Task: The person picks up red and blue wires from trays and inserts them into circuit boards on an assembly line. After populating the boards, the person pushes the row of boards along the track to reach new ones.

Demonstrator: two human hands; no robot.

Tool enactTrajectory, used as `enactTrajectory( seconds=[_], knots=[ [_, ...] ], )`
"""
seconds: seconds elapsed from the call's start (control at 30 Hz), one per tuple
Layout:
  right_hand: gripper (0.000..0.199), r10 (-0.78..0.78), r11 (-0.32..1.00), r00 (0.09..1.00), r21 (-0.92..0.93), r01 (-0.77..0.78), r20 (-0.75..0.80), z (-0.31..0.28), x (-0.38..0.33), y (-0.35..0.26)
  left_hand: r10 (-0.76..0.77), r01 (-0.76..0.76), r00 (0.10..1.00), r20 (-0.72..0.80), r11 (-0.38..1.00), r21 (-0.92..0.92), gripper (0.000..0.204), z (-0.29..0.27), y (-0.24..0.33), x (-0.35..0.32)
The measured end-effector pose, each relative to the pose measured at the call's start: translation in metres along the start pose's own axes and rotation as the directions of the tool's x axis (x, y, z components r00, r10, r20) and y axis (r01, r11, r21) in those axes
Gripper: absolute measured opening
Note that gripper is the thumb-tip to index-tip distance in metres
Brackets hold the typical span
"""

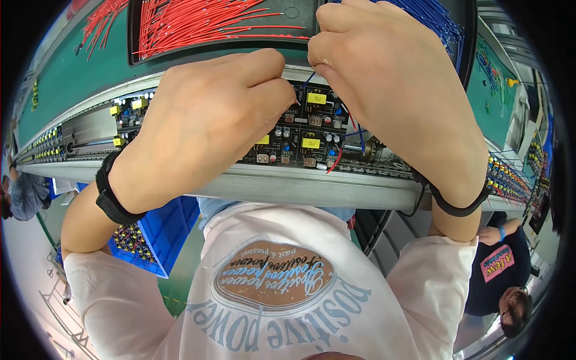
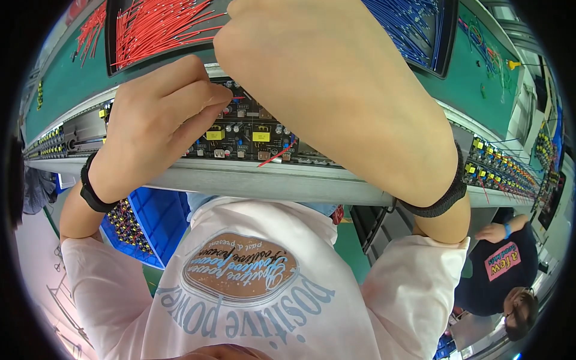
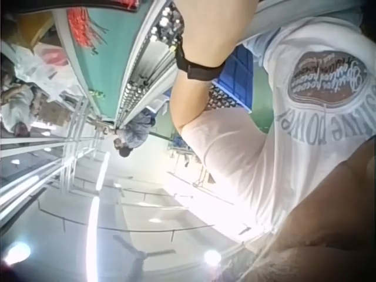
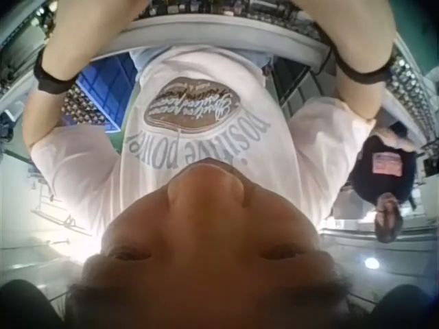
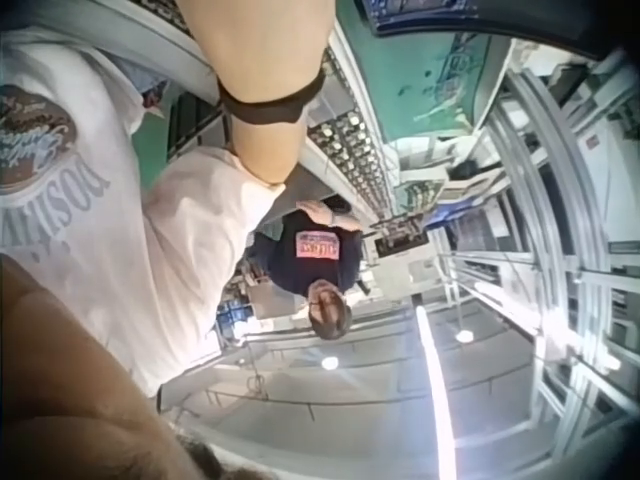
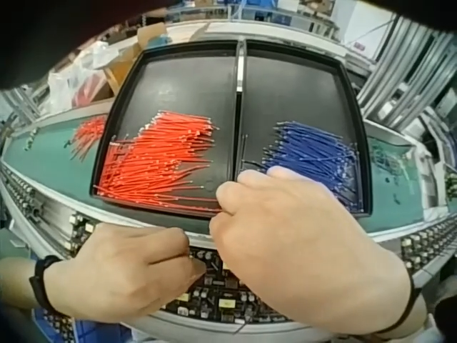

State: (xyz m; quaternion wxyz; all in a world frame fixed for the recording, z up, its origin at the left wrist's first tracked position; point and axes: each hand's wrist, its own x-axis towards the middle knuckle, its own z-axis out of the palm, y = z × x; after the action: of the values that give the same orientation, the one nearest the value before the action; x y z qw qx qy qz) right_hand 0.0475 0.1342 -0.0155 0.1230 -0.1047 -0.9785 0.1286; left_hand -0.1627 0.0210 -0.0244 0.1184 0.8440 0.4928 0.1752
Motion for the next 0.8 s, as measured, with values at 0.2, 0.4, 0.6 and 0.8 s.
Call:
enactTrajectory(
  seconds=[0.2,0.4,0.6,0.8],
  knots=[
    [0.010,-0.009,1.000,1.000,0.014,0.009,0.005,0.0005,0.0002,0.0015,-0.003,0.003,1.000,0.026,1.000,0.012,0.017,-0.0017,-0.0011,0.0002],
    [0.010,-0.012,1.000,1.000,0.020,0.012,0.007,0.0006,-0.0009,0.0021,-0.005,0.004,1.000,0.024,1.000,0.014,0.016,0.0001,-0.0032,-0.0001],
    [0.010,-0.013,0.999,1.000,0.036,0.013,0.013,-0.0001,-0.0011,0.0032,-0.009,0.008,0.999,0.033,1.000,0.016,0.017,-0.0001,-0.0036,0.0003],
    [0.010,-0.016,0.998,1.000,0.057,0.015,0.014,-0.0007,-0.0035,0.0048,-0.016,0.016,0.999,0.048,1.000,0.010,0.017,-0.0010,-0.0033,0.0011]
  ],
)
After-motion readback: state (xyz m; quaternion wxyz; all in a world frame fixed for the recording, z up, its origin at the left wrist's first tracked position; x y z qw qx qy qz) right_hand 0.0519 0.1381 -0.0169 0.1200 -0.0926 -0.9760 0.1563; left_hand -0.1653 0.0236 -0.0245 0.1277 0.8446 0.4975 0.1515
